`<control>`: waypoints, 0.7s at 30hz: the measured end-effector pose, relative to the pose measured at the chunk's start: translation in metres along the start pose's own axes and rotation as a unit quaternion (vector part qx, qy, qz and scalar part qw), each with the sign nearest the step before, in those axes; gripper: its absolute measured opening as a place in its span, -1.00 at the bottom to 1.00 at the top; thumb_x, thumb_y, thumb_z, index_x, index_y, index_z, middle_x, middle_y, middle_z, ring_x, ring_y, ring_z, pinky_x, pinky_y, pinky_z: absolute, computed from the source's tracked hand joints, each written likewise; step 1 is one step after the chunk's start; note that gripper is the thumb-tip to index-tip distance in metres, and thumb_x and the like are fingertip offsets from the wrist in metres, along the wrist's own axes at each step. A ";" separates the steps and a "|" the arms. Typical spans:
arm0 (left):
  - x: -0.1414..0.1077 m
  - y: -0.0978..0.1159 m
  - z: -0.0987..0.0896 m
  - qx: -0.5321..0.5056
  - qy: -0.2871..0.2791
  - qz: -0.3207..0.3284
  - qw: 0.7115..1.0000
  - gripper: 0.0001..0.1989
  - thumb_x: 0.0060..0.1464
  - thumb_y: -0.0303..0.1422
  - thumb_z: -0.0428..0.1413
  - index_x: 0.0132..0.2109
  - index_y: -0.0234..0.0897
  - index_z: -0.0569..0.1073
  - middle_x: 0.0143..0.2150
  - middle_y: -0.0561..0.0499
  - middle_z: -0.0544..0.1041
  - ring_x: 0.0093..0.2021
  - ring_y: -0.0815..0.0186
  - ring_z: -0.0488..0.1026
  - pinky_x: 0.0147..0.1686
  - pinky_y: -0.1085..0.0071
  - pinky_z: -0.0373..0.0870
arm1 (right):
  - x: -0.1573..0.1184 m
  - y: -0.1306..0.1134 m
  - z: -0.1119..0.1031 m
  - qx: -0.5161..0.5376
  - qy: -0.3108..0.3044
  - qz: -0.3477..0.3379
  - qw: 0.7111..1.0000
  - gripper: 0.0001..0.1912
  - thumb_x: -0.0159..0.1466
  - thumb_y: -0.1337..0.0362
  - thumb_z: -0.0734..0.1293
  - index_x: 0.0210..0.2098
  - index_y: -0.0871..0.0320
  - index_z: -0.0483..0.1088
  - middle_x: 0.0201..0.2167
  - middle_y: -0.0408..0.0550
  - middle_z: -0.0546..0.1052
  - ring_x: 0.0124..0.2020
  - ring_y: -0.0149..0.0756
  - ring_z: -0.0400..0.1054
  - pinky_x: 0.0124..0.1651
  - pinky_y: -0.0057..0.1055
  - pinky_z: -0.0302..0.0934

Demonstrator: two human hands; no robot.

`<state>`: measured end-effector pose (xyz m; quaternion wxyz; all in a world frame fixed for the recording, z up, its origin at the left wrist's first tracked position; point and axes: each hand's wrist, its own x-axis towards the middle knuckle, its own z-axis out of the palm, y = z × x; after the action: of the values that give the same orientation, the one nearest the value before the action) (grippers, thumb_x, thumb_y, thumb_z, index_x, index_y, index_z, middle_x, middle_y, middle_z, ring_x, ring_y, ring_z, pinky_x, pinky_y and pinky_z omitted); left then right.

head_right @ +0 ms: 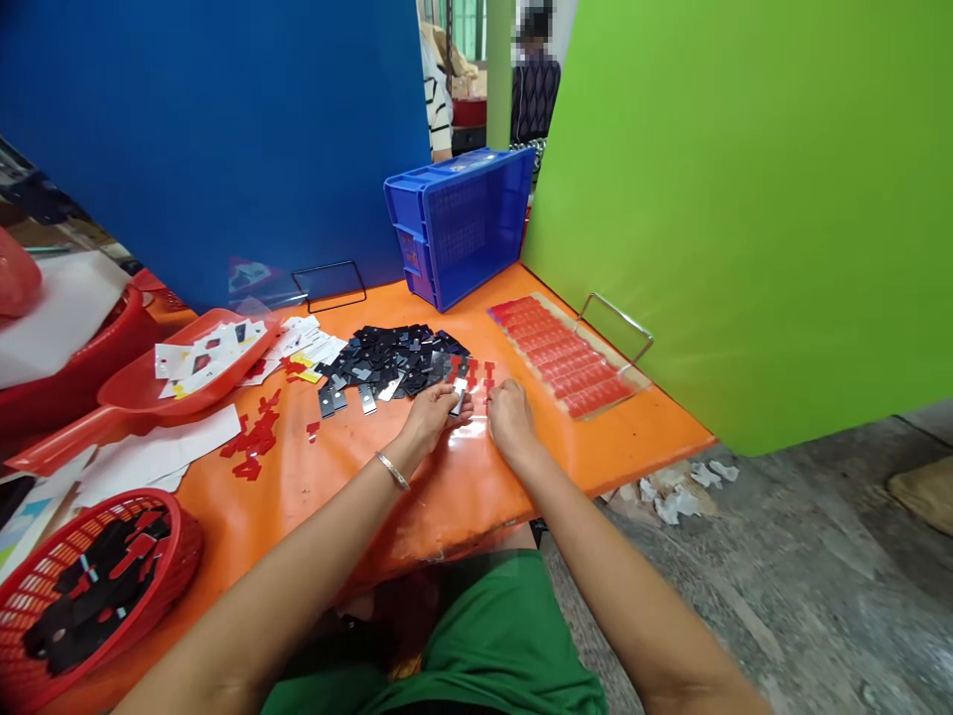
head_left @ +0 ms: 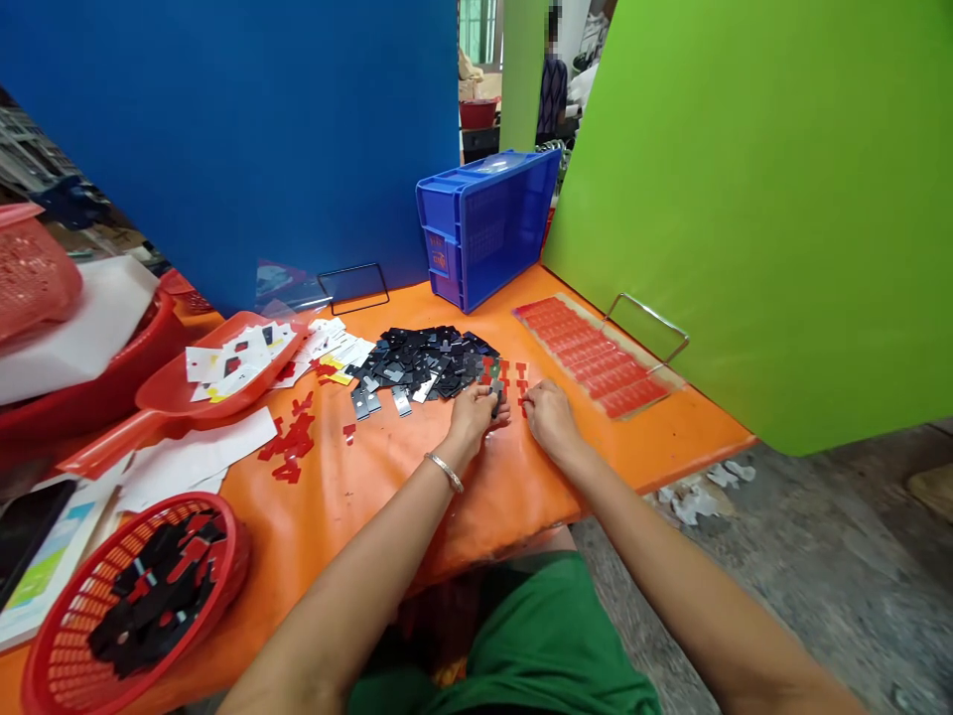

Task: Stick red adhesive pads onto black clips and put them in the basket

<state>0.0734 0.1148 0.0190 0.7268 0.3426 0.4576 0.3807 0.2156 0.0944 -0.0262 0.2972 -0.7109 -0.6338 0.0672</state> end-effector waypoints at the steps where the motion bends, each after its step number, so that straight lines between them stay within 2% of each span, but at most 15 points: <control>1: 0.003 -0.001 0.000 0.000 0.002 -0.002 1.000 -0.88 0.06 -0.57 0.06 -0.41 -0.35 0.29 -0.58 0.06 0.36 -0.61 0.50 0.34 -0.44 0.49 0.40 | -0.001 -0.001 0.001 -0.015 -0.001 -0.004 1.000 -0.84 0.11 0.40 0.20 -0.55 0.19 0.38 -0.44 0.01 0.40 -0.39 -0.27 0.26 -0.28 -0.39 0.12; 5: 0.010 -0.005 -0.002 -0.003 0.002 -0.007 1.000 -0.89 0.07 -0.58 0.05 -0.40 -0.37 0.31 -0.52 0.03 0.38 -0.56 0.47 0.38 -0.33 0.39 0.44 | -0.003 -0.005 0.000 -0.028 0.022 -0.015 0.999 -0.86 0.09 0.43 0.18 -0.46 0.18 0.36 -0.40 0.03 0.38 -0.33 -0.23 0.24 -0.23 -0.35 0.14; 10: 0.013 -0.006 -0.004 -0.005 0.016 -0.014 1.000 -0.89 0.08 -0.60 0.03 -0.39 -0.38 0.31 -0.51 0.03 0.37 -0.52 0.44 0.42 -0.29 0.35 0.46 | -0.006 -0.008 -0.006 0.042 0.058 -0.025 0.997 -0.90 0.12 0.37 0.17 -0.48 0.17 0.30 -0.44 0.00 0.37 -0.37 -0.25 0.23 -0.24 -0.34 0.15; 13: 0.012 -0.007 -0.004 -0.006 0.013 -0.010 1.000 -0.88 0.08 -0.61 0.01 -0.39 -0.38 0.31 -0.52 0.03 0.36 -0.52 0.45 0.42 -0.29 0.35 0.46 | -0.008 -0.007 -0.010 0.106 0.074 0.001 0.992 -0.92 0.11 0.35 0.19 -0.50 0.15 0.28 -0.47 -0.06 0.37 -0.39 -0.29 0.24 -0.26 -0.37 0.16; 16: 0.013 -0.009 -0.004 -0.005 0.009 -0.004 1.000 -0.88 0.07 -0.61 0.02 -0.40 -0.38 0.31 -0.52 0.02 0.37 -0.53 0.45 0.41 -0.31 0.37 0.46 | -0.008 -0.003 -0.018 0.214 0.092 0.061 0.970 -0.92 0.10 0.30 0.21 -0.49 0.16 0.29 -0.49 -0.10 0.39 -0.43 -0.33 0.26 -0.29 -0.39 0.17; 21: 0.012 -0.006 -0.002 -0.007 0.010 -0.007 1.000 -0.87 0.06 -0.63 0.02 -0.41 -0.40 0.32 -0.54 0.00 0.39 -0.52 0.43 0.43 -0.36 0.42 0.45 | -0.011 -0.005 -0.035 0.369 0.111 0.133 0.913 -0.85 0.05 0.22 0.32 -0.44 0.18 0.34 -0.50 -0.16 0.40 -0.46 -0.40 0.25 -0.34 -0.45 0.16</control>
<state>0.0766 0.1225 0.0082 0.7272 0.3302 0.4646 0.3825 0.2255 0.0724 0.0020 0.5948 -0.6316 -0.4266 0.2557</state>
